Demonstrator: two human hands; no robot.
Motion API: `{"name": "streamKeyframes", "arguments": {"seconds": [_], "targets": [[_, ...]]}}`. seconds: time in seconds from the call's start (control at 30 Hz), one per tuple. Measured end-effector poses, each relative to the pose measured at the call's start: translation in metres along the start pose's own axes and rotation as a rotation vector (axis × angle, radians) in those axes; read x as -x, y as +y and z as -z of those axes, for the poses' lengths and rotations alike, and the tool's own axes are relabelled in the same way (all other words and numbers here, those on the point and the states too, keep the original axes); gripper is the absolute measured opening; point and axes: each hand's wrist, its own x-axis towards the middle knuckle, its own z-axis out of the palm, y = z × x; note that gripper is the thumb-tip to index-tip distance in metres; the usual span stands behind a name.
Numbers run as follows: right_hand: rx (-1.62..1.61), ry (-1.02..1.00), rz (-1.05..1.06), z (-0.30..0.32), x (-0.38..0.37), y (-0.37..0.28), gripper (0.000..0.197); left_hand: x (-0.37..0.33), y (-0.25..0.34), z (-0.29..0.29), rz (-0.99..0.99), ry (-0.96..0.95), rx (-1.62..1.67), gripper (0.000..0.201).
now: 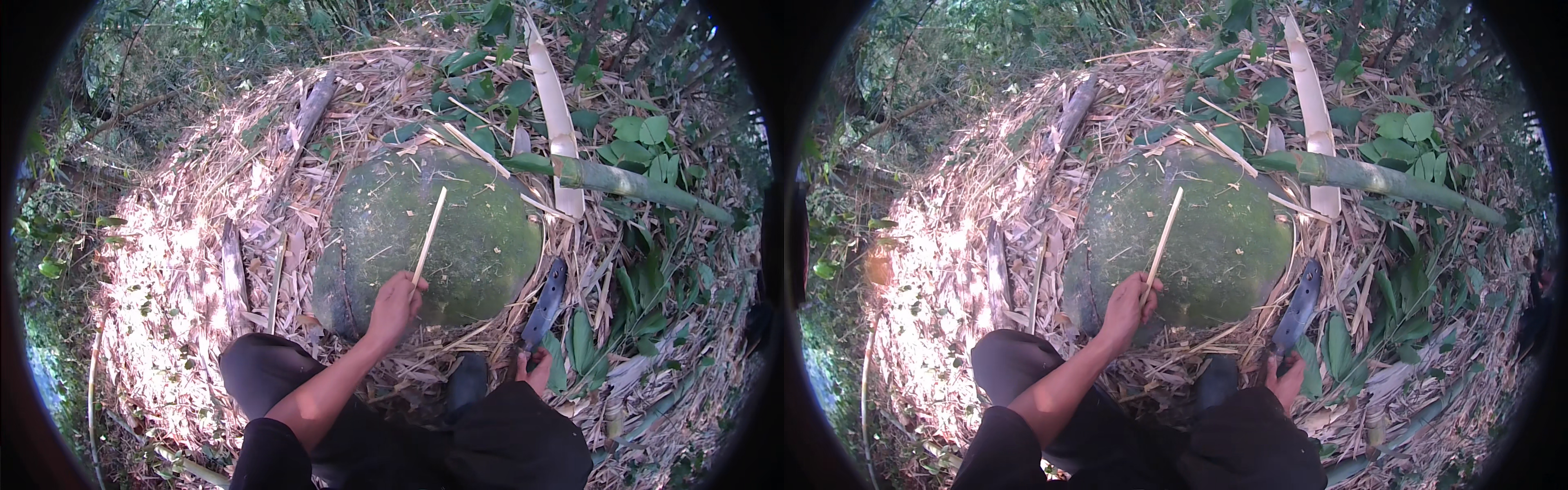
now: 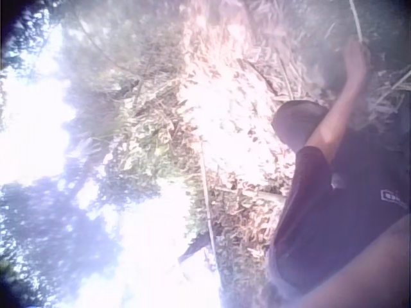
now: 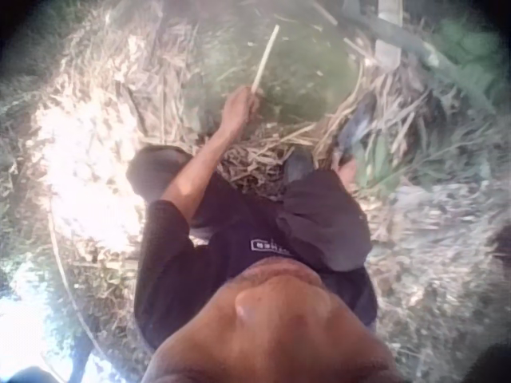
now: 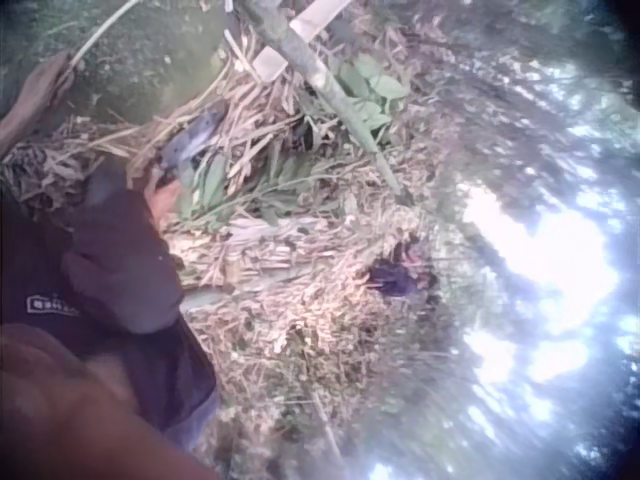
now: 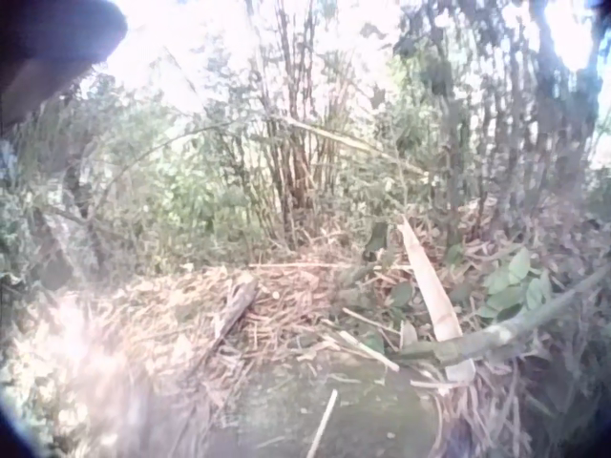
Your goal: The person uses a large machete to split a piece of bamboo into thin strips. They hold the bamboo against a large rock and repeatedly strike it with the machete to separate the layers into fine slivers.
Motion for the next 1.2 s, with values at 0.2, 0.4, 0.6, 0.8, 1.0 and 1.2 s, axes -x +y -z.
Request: {"name": "streamKeyframes", "arguments": {"seconds": [0.2,0.4,0.6,0.8,1.0,1.2], "targets": [[-0.039,-0.004,-0.092,-0.003,-0.018,-0.028,0.061,0.002,0.011,-0.007,-0.101,-0.075,-0.025,0.026],[0.111,-0.009,-0.263,-0.004,-0.009,-0.03,0.065,0.01,0.017,-0.003,-0.011,-0.162,0.189,0.024],[0.175,-0.07,-0.248,-0.006,-0.01,-0.031,0.05,0.005,0.016,0.009,0.114,-0.132,0.295,0.024],[-0.072,0.043,-0.195,-0.018,-0.018,-0.002,0.041,0.004,0.02,-0.002,0.093,-0.094,0.221,0.021],[-0.488,-0.08,-0.524,0.001,-0.024,-0.002,0.026,0.002,0.012,-0.001,0.057,-0.079,0.258,0.021],[-0.481,-0.031,-0.404,0.009,-0.012,0.006,0.016,0.0,0.01,-0.003,0.035,-0.059,0.205,0.023]]}}
